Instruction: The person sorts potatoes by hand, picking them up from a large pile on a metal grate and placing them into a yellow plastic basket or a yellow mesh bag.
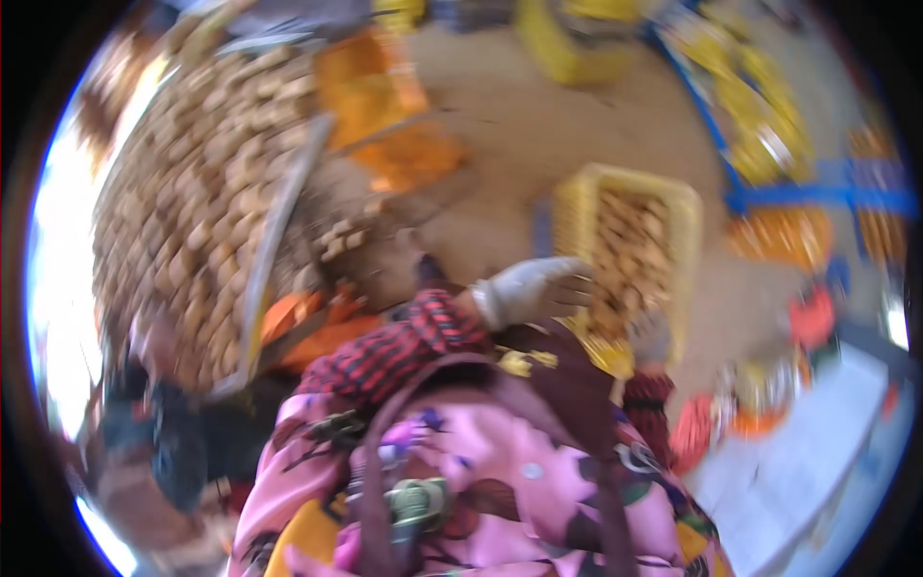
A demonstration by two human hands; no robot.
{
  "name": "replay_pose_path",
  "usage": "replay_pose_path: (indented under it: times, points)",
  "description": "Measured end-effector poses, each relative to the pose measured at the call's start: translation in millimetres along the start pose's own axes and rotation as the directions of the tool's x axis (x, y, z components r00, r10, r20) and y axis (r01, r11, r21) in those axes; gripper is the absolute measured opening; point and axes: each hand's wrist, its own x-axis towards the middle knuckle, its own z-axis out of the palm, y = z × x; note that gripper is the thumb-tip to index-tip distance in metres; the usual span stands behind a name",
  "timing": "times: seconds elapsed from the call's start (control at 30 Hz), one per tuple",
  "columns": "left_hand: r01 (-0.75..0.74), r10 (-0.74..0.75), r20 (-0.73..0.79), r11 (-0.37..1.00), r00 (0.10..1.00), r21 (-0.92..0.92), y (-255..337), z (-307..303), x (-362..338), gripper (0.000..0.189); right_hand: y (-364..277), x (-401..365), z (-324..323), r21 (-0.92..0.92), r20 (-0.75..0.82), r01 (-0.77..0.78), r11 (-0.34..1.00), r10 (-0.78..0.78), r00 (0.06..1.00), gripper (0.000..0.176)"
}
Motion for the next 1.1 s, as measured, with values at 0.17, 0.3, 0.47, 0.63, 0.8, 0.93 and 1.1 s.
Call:
replay_pose_path:
  times: [0.17, 0.3, 0.47, 0.63, 0.8, 0.93, 1.1]
  points:
    - [-0.441, 0.338, -0.359, 0.859, 0.87, -0.262, 14.9, -49.7, -84.2, 0.036, -16.4, 80.7, 198.1, -0.37, -0.242, -0.345, 0.862, 0.269, 0.932, 0.037]
    - [-0.7, 0.498, -0.539, 0.66, 0.679, -0.273, 15.6, -72.5, -178.8, 0.043, -12.8, 112.7, 402.1, -0.737, 0.292, -0.002, 0.676, 0.322, 0.901, 0.027]
    - [-0.918, 0.561, -0.735, 0.326, 0.38, -0.226, -9.3, -80.9, -279.7, 0.053, 40.5, 106.4, 629.7, -0.594, 0.792, 0.545, 0.591, 0.31, 0.526, 0.02]
    - [-0.986, 0.509, -0.844, 0.098, 0.167, -0.136, -0.7, -86.3, -351.2, 0.047, 130.7, 73.8, 788.1, -0.273, 0.935, 0.877, 0.396, 0.322, 0.146, 0.033]
    - [-0.998, 0.601, -0.797, -0.001, 0.055, -0.069, 29.5, -114.2, -397.1, 0.047, 221.9, 56.4, 879.7, 0.051, 0.982, 0.979, 0.198, 0.169, -0.086, 0.046]
    - [-0.989, 0.64, -0.767, -0.133, -0.032, -0.07, 68.8, -128.3, -409.5, 0.047, 241.0, 63.7, 903.0, 0.11, 0.908, 0.988, 0.106, 0.393, -0.143, 0.042]
    - [-0.912, 0.614, -0.774, -0.39, -0.155, -0.127, 107.4, -135.3, -417.6, 0.037, 187.4, 38.5, 901.3, -0.012, 0.788, 0.814, 0.581, 0.507, -0.35, 0.036]
